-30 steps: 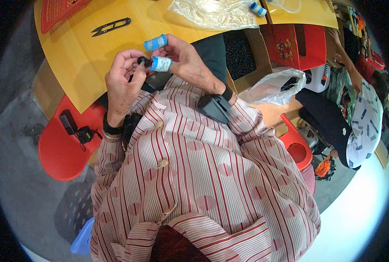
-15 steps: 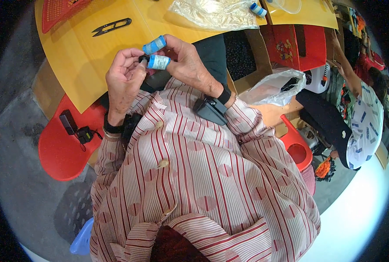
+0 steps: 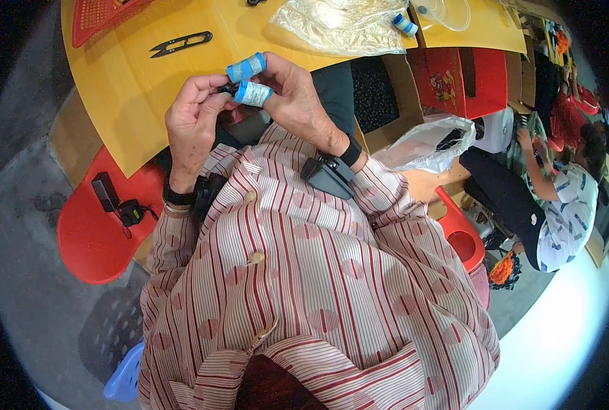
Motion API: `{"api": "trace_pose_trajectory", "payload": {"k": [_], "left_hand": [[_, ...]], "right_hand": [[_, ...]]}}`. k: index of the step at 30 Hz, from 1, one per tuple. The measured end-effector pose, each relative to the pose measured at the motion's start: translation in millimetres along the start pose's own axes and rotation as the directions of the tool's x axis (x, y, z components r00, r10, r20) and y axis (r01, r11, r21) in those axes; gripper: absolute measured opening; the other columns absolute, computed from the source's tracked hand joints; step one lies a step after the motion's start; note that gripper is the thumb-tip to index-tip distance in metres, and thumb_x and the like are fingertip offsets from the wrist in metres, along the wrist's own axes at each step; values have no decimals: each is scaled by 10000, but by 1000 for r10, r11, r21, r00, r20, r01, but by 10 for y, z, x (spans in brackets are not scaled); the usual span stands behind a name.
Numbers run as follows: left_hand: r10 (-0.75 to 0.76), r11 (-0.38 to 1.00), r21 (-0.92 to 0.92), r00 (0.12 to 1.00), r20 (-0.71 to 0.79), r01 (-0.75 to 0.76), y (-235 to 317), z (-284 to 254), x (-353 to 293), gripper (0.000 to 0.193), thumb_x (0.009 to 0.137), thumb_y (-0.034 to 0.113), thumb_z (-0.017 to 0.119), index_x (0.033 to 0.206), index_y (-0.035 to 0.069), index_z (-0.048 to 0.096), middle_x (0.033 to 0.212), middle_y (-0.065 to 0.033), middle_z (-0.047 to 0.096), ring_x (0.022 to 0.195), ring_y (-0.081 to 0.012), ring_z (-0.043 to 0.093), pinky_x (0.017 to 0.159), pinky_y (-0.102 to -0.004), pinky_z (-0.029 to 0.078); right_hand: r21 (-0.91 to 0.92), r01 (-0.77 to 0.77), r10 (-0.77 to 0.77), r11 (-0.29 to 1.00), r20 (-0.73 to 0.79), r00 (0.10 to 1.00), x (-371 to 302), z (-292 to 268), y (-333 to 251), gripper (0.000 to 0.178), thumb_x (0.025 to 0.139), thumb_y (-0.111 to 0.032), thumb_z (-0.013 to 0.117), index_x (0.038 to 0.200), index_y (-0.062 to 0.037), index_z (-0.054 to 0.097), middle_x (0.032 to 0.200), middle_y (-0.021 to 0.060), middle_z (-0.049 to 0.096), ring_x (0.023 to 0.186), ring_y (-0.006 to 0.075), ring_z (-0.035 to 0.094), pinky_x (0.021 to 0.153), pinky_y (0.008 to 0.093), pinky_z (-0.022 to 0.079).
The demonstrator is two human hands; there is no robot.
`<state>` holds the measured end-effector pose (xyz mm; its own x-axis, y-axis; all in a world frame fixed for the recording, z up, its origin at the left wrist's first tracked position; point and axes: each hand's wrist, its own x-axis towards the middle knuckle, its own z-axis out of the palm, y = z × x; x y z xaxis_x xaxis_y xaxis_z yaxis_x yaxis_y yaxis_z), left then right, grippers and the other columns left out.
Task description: The person assembles small components by picking up black plastic pieces from the table and inserting small parts into them by hand.
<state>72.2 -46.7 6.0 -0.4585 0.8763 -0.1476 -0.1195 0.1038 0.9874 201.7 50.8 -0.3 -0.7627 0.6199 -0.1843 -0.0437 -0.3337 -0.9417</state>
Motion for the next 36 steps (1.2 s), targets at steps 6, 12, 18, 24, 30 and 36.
{"api": "trace_pose_trajectory", "payload": {"k": [6,12,18,24,30,36], "left_hand": [[-15,1000,-21,999,32,16,34,-23,2,152,843,-66,519,977,-33,582,846,-73,644,702,-104,611,659,-213,501],[-54,993,-97,995,79,61,-30,-47,-4,152,844,-63,518,980,-30,577,863,-83,651,662,-86,575,628,-202,481],[-82,984,-150,993,90,95,-37,-66,-38,151,839,-65,514,979,-36,563,878,-93,655,673,-89,572,638,-201,475],[-93,986,-126,990,107,106,-56,-89,-46,152,833,-74,512,970,-35,566,882,-94,656,674,-89,572,637,-200,474],[-89,990,-99,991,99,98,-74,-79,-44,151,826,-86,513,952,-32,576,857,-83,659,666,-82,571,627,-195,470],[-45,999,-18,992,114,47,-47,-92,-42,150,813,-91,518,923,-24,596,835,-73,667,657,-79,572,615,-195,471]], "right_hand": [[15,-22,22,1000,24,999,5,-11,-29,255,830,2,615,1078,-20,559,972,25,615,902,92,579,834,235,469],[-5,-142,142,990,55,988,17,-24,-115,252,825,-31,614,1073,-20,567,963,21,615,893,92,582,828,228,465],[43,-173,168,984,96,981,-1,-36,-70,247,828,-74,619,1067,-30,577,944,14,623,861,83,588,819,218,455],[27,-177,173,984,108,979,4,-8,-62,225,846,-66,597,1067,-29,575,964,32,629,856,87,588,821,233,457],[-36,-168,169,985,36,985,-23,34,-77,223,859,-54,579,1078,-23,552,977,29,610,902,90,575,837,233,451],[-6,-146,146,989,100,984,-23,16,-59,225,868,-63,566,1088,-22,539,967,31,598,914,102,574,844,247,465]]}}
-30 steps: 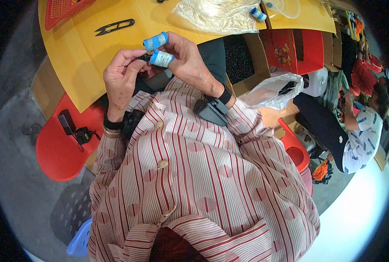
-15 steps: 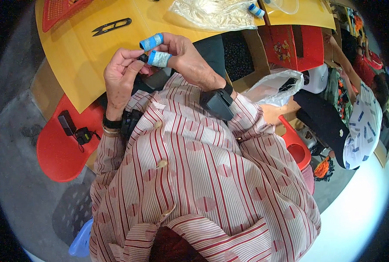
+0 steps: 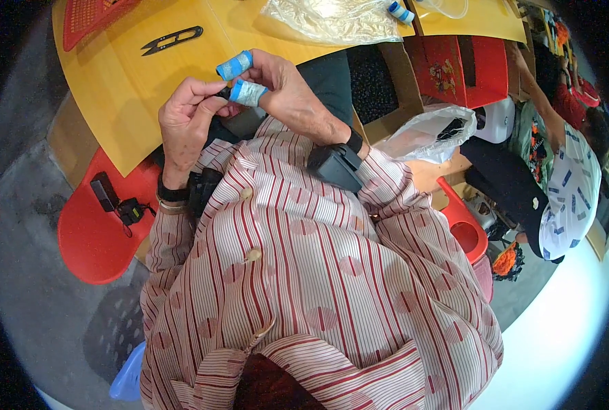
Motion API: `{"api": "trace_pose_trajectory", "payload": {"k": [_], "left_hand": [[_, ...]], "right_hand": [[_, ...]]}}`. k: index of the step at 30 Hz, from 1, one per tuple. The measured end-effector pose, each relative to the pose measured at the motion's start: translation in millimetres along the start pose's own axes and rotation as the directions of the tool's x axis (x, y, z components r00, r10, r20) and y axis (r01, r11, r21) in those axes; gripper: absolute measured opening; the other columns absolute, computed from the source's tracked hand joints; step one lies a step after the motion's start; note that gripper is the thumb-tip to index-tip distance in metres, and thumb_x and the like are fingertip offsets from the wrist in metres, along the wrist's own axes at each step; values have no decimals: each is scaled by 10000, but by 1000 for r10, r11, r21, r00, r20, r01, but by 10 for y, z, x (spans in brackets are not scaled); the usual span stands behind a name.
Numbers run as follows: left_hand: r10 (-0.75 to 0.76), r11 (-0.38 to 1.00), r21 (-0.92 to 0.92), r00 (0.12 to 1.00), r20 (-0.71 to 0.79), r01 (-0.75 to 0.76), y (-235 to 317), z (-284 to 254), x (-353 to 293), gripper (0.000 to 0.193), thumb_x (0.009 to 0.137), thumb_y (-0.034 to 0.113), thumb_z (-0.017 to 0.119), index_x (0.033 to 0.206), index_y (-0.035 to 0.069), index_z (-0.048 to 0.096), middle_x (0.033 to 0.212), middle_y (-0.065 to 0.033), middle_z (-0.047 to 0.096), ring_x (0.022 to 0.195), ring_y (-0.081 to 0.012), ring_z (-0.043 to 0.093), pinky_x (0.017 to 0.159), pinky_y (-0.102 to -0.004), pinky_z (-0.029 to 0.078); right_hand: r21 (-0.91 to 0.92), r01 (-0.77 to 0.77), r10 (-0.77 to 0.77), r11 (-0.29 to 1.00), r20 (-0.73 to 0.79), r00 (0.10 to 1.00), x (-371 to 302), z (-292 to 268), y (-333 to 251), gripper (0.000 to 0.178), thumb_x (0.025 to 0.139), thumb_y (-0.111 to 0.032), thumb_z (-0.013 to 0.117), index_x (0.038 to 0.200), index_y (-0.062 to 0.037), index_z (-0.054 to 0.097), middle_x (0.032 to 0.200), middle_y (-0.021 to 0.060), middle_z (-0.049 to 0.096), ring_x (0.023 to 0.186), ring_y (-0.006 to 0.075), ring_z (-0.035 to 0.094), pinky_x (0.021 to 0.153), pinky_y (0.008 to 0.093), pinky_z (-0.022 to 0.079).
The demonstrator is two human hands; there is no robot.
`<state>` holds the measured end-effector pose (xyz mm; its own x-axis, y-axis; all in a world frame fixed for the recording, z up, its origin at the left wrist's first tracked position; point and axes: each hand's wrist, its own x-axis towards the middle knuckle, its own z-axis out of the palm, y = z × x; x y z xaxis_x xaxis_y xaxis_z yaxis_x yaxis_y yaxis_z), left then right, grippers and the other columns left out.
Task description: The person assembles small components by picking up black plastic pieces from the table and inserting small parts into them by hand.
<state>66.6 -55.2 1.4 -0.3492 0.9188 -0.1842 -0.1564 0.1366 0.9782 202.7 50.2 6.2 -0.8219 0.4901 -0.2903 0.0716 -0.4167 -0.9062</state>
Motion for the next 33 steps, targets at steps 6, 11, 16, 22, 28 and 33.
{"api": "trace_pose_trajectory", "payload": {"k": [6,11,16,22,28,33], "left_hand": [[44,994,96,994,101,-54,36,-76,-25,138,845,-83,524,963,-37,579,818,-62,621,694,-94,572,647,-203,471],[44,997,53,996,83,-49,24,-70,-73,126,824,-71,525,918,-24,594,821,-68,666,648,-78,570,604,-201,473],[89,995,-55,995,43,-87,14,-62,-111,102,825,-64,557,915,-33,593,811,-59,648,663,-87,592,622,-198,483],[106,989,103,994,34,-109,179,-61,-115,102,825,-66,561,922,-39,574,811,-75,652,725,-97,617,641,-206,491],[194,977,87,981,28,-196,231,-56,-130,100,819,-75,577,911,-37,562,842,-100,661,758,-114,634,680,-215,505],[274,961,34,962,14,-274,195,-53,-126,100,810,-80,591,895,-36,560,860,-115,662,775,-133,642,700,-229,516]], "right_hand": [[44,-38,35,998,70,997,-11,-16,70,235,871,-108,573,1090,-30,538,984,35,589,927,116,575,819,281,497],[78,-20,16,997,61,998,-25,-39,128,253,845,-74,605,1085,-36,535,953,9,569,897,99,562,820,253,474],[44,98,-99,994,10,995,-67,33,33,279,820,-65,649,1077,-44,542,893,-9,554,849,69,520,799,215,435],[-150,226,-232,962,-23,972,-115,88,-61,314,822,-21,622,1118,-35,519,891,-7,555,841,76,524,798,224,450],[-205,291,-308,935,-59,949,-149,127,-94,289,829,-45,625,1101,-29,530,869,6,584,796,80,564,759,222,474],[-360,419,-448,834,2,894,-160,138,-173,254,837,-43,598,1085,-17,548,846,43,599,775,104,599,747,240,493]]}}
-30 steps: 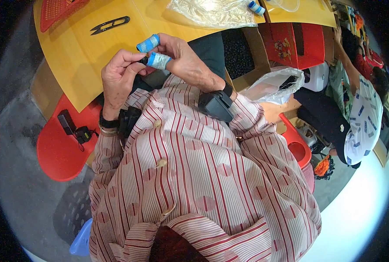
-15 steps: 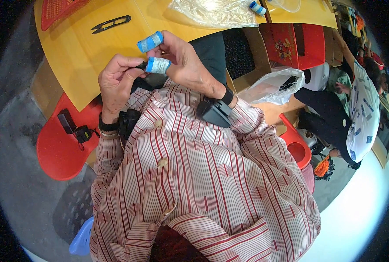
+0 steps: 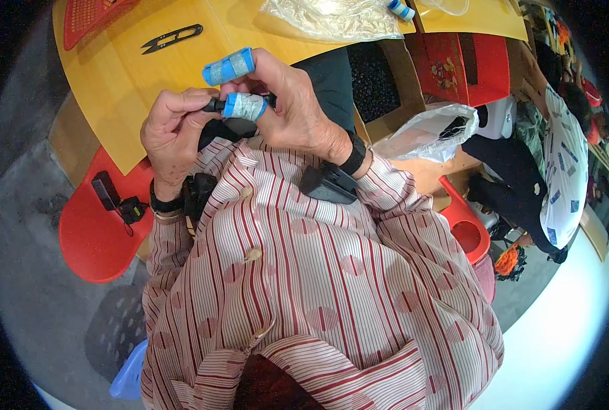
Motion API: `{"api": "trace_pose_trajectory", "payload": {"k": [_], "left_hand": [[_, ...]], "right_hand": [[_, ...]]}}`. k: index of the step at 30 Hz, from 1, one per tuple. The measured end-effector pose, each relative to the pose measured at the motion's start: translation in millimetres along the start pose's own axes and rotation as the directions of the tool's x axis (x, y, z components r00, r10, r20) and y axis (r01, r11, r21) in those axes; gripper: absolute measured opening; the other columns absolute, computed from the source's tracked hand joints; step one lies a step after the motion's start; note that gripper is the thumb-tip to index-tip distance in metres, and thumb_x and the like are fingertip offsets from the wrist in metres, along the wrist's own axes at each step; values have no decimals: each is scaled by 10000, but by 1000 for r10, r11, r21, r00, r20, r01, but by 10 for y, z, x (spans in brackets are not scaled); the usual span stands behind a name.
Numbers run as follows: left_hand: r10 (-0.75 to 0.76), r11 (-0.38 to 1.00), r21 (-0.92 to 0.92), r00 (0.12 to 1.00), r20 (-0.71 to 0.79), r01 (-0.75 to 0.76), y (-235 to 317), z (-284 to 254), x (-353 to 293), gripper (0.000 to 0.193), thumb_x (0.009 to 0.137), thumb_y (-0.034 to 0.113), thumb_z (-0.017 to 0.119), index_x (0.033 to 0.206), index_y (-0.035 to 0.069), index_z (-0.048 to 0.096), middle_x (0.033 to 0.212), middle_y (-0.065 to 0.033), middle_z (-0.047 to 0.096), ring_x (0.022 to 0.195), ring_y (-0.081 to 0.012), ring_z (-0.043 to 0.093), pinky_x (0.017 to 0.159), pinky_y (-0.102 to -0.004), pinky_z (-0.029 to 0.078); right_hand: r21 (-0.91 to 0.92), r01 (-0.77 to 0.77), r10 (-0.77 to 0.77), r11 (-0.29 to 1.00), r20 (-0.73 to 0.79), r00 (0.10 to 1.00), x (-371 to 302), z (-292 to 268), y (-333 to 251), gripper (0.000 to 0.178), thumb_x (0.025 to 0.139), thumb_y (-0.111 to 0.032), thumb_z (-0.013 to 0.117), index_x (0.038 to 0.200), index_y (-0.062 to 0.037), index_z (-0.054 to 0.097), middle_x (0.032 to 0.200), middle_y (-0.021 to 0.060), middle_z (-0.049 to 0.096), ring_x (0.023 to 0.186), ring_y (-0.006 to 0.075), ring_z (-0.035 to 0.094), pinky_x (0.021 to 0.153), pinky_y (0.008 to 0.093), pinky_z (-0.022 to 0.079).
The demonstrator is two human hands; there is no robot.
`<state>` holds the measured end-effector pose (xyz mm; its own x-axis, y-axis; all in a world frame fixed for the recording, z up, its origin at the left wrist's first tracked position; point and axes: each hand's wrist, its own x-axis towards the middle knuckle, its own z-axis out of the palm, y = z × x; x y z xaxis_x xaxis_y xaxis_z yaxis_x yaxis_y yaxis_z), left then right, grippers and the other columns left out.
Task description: The person assembles small components by picking up black plastic pieces from the table and inserting small parts into them by hand.
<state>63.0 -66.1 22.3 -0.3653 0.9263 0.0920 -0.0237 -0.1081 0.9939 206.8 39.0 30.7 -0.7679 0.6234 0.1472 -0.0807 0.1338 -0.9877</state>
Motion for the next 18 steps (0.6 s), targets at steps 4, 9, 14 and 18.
{"api": "trace_pose_trajectory", "payload": {"k": [4,9,14,18], "left_hand": [[16,1000,17,1000,11,-17,-8,-5,10,90,810,-72,601,882,-36,560,872,-124,660,791,-148,646,707,-235,519],[4,999,34,1000,13,-4,-46,22,42,92,806,-71,604,880,-35,562,868,-125,660,784,-149,650,701,-241,527],[8,997,81,1000,3,-8,-79,105,110,88,801,-81,599,869,-38,566,854,-123,660,768,-153,654,690,-248,536],[20,995,95,1000,11,-21,-108,87,112,84,801,-95,586,860,-39,568,824,-119,653,748,-152,653,679,-245,536]], "right_hand": [[-98,51,-50,994,15,999,33,-45,-43,277,810,-15,589,1085,-18,558,836,70,589,763,150,611,725,257,500],[-178,108,-99,978,58,993,70,-124,-3,314,668,74,534,971,-4,554,801,107,536,742,271,584,674,308,496],[-220,101,-89,970,64,994,67,-227,97,323,667,104,488,965,-7,550,812,83,557,750,222,596,695,277,491],[-235,43,-29,971,65,997,50,-201,129,363,686,117,469,1005,-20,575,833,57,582,767,170,617,713,241,489]]}}
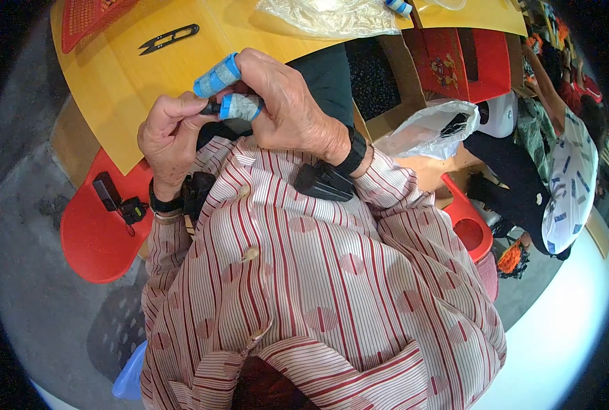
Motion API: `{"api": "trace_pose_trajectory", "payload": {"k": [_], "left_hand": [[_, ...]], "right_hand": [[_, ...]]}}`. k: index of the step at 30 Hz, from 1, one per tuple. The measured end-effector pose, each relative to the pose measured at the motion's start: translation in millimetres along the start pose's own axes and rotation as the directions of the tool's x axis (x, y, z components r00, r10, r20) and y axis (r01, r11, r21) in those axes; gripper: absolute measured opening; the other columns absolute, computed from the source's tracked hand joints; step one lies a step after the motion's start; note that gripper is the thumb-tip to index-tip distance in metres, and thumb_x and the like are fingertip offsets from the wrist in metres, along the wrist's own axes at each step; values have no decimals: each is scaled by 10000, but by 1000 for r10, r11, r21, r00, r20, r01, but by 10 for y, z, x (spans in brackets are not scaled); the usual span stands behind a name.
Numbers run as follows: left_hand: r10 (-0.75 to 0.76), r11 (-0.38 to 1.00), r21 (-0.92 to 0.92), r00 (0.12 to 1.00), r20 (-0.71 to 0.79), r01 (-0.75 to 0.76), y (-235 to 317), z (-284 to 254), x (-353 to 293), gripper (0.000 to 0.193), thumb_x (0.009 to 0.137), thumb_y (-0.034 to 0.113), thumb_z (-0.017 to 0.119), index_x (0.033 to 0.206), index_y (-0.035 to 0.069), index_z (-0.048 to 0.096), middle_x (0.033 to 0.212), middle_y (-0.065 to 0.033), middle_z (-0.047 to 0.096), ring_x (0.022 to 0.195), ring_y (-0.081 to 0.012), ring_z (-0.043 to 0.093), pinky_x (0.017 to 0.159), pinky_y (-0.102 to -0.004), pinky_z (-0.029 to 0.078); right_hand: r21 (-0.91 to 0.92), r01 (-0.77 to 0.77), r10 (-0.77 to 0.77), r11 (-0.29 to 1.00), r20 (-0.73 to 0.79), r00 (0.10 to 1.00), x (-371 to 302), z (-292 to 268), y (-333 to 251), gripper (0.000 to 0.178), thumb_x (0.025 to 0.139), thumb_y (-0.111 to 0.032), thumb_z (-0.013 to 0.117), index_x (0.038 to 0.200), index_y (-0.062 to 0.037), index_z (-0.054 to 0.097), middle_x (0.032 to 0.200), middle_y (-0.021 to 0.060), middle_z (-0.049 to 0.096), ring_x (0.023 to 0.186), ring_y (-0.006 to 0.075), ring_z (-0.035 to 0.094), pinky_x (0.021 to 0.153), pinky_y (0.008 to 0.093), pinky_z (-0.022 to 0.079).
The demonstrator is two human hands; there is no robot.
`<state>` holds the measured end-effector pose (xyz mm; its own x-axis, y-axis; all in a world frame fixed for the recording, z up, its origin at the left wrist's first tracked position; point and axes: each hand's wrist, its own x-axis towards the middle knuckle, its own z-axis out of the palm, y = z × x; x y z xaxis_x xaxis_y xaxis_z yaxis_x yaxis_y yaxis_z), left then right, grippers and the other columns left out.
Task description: The person assembles small components by picking up black plastic pieces from the table and inserting small parts into them by hand.
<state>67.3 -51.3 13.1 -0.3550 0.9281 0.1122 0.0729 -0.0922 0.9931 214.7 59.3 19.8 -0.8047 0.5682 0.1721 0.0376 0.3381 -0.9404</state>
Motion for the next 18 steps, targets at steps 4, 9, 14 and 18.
{"api": "trace_pose_trajectory", "payload": {"k": [4,9,14,18], "left_hand": [[30,999,11,1000,10,-30,-2,-7,-18,80,802,-97,581,853,-38,564,799,-116,645,722,-146,650,655,-238,531],[-47,999,15,999,1,47,9,-5,-20,62,807,-79,584,839,-34,557,783,-106,647,699,-142,652,636,-238,526],[-122,992,-3,992,21,123,-15,5,-12,51,812,-65,587,844,-35,562,763,-93,649,686,-134,650,627,-232,521],[-138,990,4,989,45,138,-24,-1,11,71,810,-65,588,872,-31,584,738,-82,650,679,-123,648,615,-223,513]], "right_hand": [[23,28,-27,999,-30,999,16,34,13,307,575,104,529,859,-9,503,747,120,460,668,310,520,593,334,444],[-39,68,-69,997,-21,997,42,10,4,332,550,96,536,863,-10,506,739,118,459,666,314,519,588,333,442],[97,-23,22,995,12,1000,42,6,5,349,565,107,539,891,-14,529,788,101,517,740,261,573,657,302,475],[352,-258,244,900,85,966,15,37,62,382,582,158,499,925,-8,529,849,56,560,839,120,574,758,261,473]]}}
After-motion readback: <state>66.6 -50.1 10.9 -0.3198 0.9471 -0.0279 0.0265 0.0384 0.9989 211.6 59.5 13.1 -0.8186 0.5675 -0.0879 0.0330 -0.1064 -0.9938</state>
